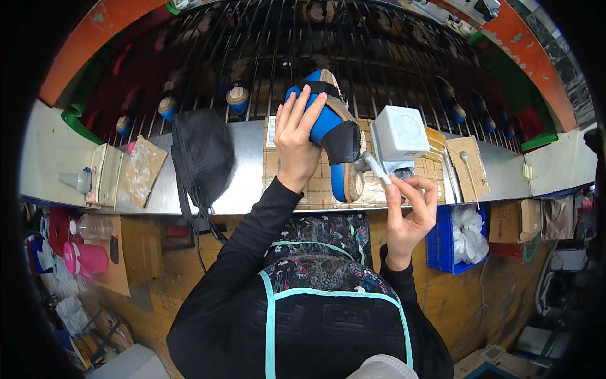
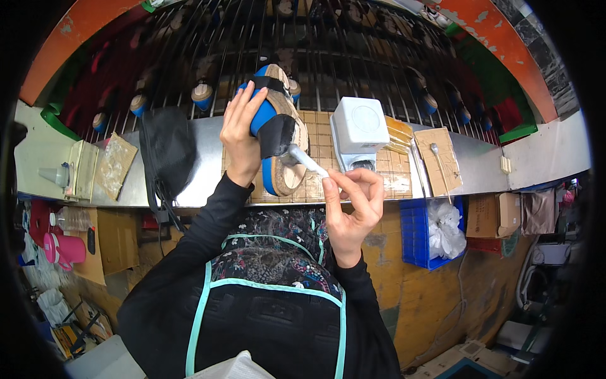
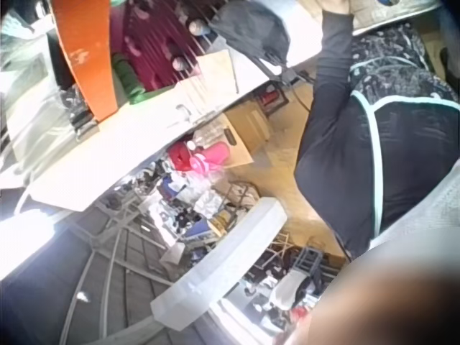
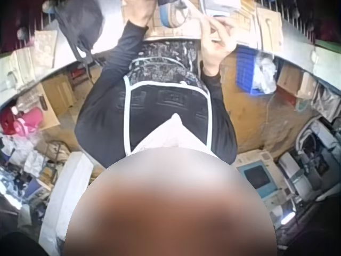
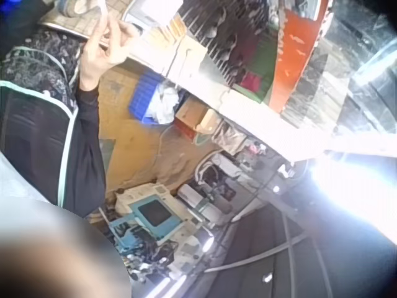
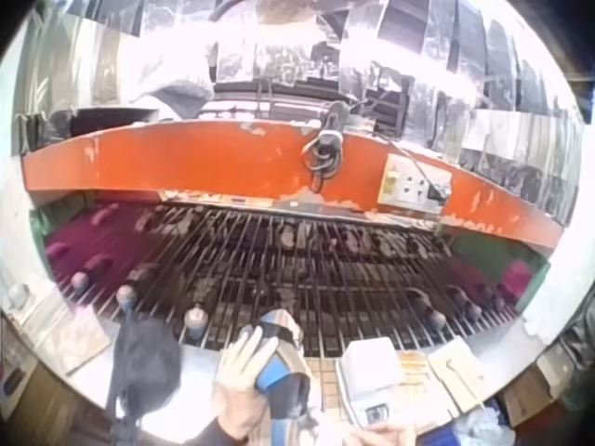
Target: The person repeatedly applies glue to the sole and edges of a blue sandal using a small brush. They rotate the sandal to reach different areas and periodically place it on a drying rack before retrieving it to continue applying glue.
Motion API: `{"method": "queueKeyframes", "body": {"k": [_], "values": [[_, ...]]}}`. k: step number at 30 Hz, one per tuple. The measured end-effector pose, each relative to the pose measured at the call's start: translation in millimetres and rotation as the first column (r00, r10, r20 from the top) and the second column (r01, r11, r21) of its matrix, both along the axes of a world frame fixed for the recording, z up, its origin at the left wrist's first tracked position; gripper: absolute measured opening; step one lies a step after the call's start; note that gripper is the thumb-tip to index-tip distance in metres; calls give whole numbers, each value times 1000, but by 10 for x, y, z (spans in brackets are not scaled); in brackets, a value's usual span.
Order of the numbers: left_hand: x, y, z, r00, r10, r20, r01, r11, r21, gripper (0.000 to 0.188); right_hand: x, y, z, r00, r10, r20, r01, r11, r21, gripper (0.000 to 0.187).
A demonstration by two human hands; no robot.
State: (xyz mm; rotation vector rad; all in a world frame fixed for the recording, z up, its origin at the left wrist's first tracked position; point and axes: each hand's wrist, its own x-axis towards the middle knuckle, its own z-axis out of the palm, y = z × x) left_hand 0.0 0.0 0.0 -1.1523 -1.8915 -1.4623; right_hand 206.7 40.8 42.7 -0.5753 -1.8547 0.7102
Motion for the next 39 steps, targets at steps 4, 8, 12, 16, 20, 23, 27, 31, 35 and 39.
{"method": "queueKeyframes", "body": {"k": [4,8,12,16,20,23,27,31,35,39], "values": [[20,1,-16,999,44,-23,-45,998,-44,66,8,33,-16,999,30,-43,-29,1000,9,17],[5,-43,10,998,53,-21,-55,992,-114,67,-33,28,-57,981,156,-111,-168,980,-105,17],[44,-52,55,998,3,56,7,983,-183,63,-45,52,-76,974,179,-141,-192,978,-86,18],[83,-44,143,987,-79,137,110,966,-235,52,-82,146,-37,964,202,-173,-212,976,-42,18],[120,-82,227,942,-208,262,279,921,-272,47,-121,279,57,959,247,-139,-249,968,1,19],[87,-99,238,877,-350,329,432,875,-220,54,-169,366,116,952,282,-122,-281,959,25,20],[33,-88,178,800,-446,402,578,753,-316,64,-216,445,174,946,308,-98,-305,951,49,20],[5,-91,153,635,-484,602,752,566,-338,65,-237,505,194,948,312,-68,-308,949,65,20],[33,-153,189,346,-462,816,908,382,-169,64,-218,534,154,952,306,-22,-303,950,78,19],[106,-207,192,83,-359,930,958,287,25,62,-149,546,65,949,316,-1,-316,948,31,18]]}}
